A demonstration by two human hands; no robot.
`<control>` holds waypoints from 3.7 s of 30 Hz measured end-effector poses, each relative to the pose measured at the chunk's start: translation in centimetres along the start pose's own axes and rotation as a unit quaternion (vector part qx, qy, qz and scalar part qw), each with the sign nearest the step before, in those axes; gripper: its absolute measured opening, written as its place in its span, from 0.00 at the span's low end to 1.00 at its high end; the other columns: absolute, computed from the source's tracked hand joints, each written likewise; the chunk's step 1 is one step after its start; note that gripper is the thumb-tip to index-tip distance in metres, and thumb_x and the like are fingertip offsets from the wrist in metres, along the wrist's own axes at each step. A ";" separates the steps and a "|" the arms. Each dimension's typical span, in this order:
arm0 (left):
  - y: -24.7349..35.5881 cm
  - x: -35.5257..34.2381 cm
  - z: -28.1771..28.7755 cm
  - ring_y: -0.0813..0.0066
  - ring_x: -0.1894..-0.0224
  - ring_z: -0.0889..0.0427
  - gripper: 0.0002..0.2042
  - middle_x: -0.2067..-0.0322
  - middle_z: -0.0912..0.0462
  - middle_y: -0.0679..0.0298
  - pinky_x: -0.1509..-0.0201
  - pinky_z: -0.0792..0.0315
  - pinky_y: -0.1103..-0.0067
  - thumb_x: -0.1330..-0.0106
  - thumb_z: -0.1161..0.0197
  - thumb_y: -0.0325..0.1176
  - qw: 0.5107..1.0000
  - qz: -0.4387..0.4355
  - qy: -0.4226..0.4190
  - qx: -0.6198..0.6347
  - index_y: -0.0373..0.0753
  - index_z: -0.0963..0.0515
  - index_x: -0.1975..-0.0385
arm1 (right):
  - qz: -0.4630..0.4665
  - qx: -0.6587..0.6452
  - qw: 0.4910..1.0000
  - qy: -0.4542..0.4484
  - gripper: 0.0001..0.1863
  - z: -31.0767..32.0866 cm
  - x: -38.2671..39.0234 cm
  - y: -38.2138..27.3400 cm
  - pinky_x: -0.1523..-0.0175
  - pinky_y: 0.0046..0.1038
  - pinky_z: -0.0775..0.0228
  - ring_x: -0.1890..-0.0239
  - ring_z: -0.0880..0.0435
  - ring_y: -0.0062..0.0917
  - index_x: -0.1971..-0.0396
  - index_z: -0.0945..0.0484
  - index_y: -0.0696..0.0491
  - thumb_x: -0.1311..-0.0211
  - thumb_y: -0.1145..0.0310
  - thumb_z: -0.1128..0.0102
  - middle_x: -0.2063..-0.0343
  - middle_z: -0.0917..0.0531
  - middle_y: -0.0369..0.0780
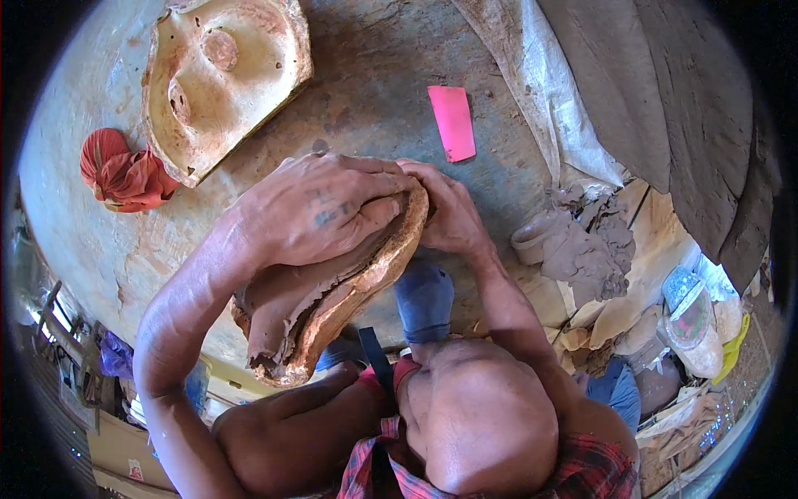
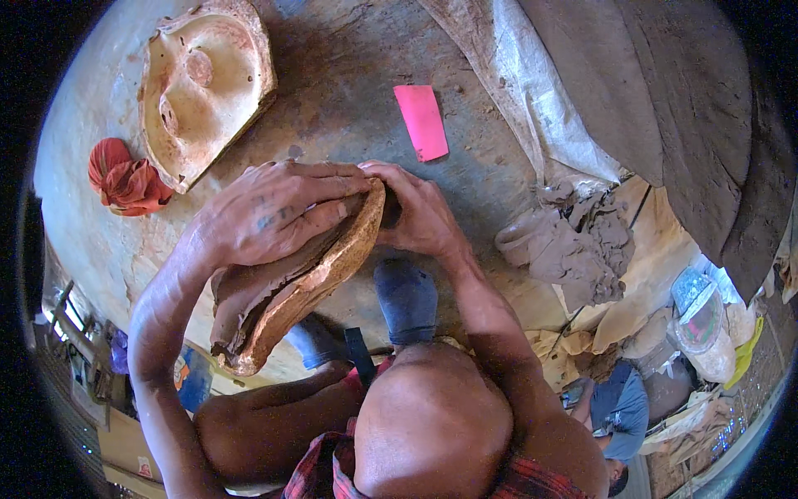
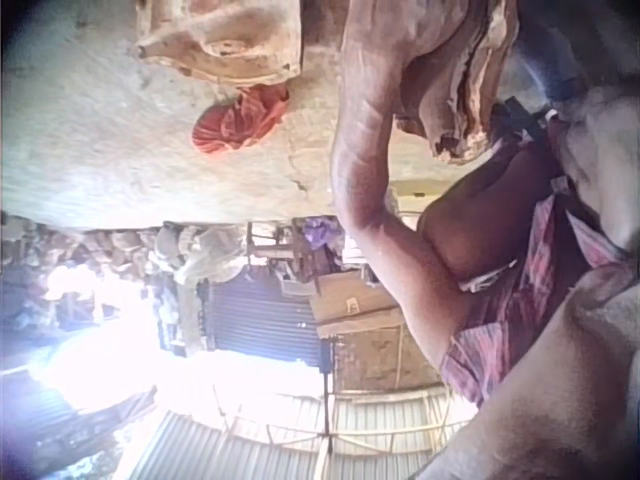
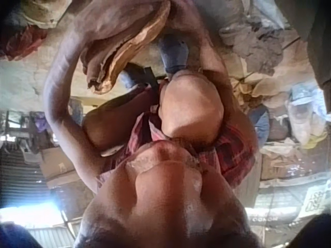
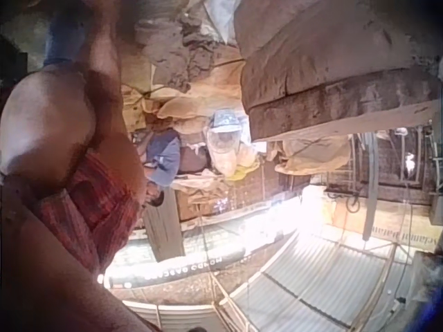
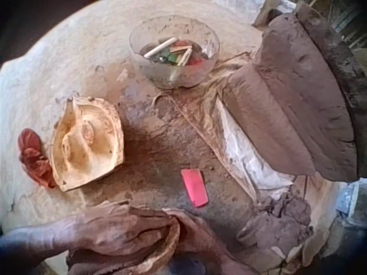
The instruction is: The person cleans the interior of a pottery mold using a scraper and then prepares and presses clay into the mold sections by hand to create a mask-like object.
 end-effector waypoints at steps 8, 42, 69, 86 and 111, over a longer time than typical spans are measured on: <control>0.4 -0.6 -1.1 0.46 0.31 0.24 0.23 0.32 0.23 0.48 0.26 0.30 0.58 0.20 0.48 0.41 1.000 0.016 -0.013 0.007 0.34 0.25 0.33 | -0.054 -0.015 0.998 -0.018 0.48 0.3 0.0 -0.7 0.32 0.42 0.23 0.33 0.19 0.45 0.31 0.29 0.48 0.55 0.62 0.14 0.35 0.19 0.46; -1.1 -0.3 -2.6 0.47 0.42 0.16 0.20 0.46 0.13 0.50 0.33 0.24 0.58 0.23 0.47 0.46 0.995 -0.008 0.102 -0.017 0.41 0.15 0.46 | -0.059 -0.017 0.998 -0.004 0.47 -0.6 1.7 0.8 0.34 0.43 0.21 0.36 0.17 0.47 0.30 0.29 0.51 0.53 0.61 0.15 0.36 0.18 0.48; -0.8 -1.8 -2.6 0.50 0.32 0.22 0.24 0.35 0.19 0.54 0.26 0.30 0.62 0.22 0.51 0.51 0.997 0.021 -0.029 -0.071 0.46 0.19 0.35 | -0.097 0.067 0.993 0.019 0.45 -1.7 3.8 0.6 0.42 0.39 0.19 0.47 0.11 0.33 0.37 0.27 0.58 0.54 0.59 0.14 0.50 0.10 0.45; -14.2 19.2 -17.5 0.62 0.16 0.49 0.55 0.18 0.46 0.54 0.15 0.52 0.65 0.34 0.39 0.73 0.763 0.007 0.474 0.440 0.39 0.48 0.17 | -0.065 -0.089 0.993 0.044 0.77 -3.0 5.4 -0.4 0.29 0.37 0.28 0.33 0.22 0.32 0.17 0.61 0.60 0.52 0.41 0.13 0.32 0.25 0.46; -13.6 16.7 -21.6 0.61 0.25 0.31 0.49 0.26 0.31 0.49 0.20 0.37 0.65 0.33 0.24 0.50 0.727 -0.011 0.517 0.452 0.35 0.45 0.19 | -0.004 0.011 0.997 0.075 0.29 -1.8 6.5 1.9 0.33 0.40 0.31 0.41 0.20 0.35 0.44 0.21 0.58 0.39 0.56 0.24 0.44 0.19 0.43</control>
Point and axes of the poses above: each hand's wrist, its own x-axis away from the middle knuckle, its own z-axis out of the back of the hand, y = z × x, the point moved 3 cm from there along -x, towards the middle knuckle
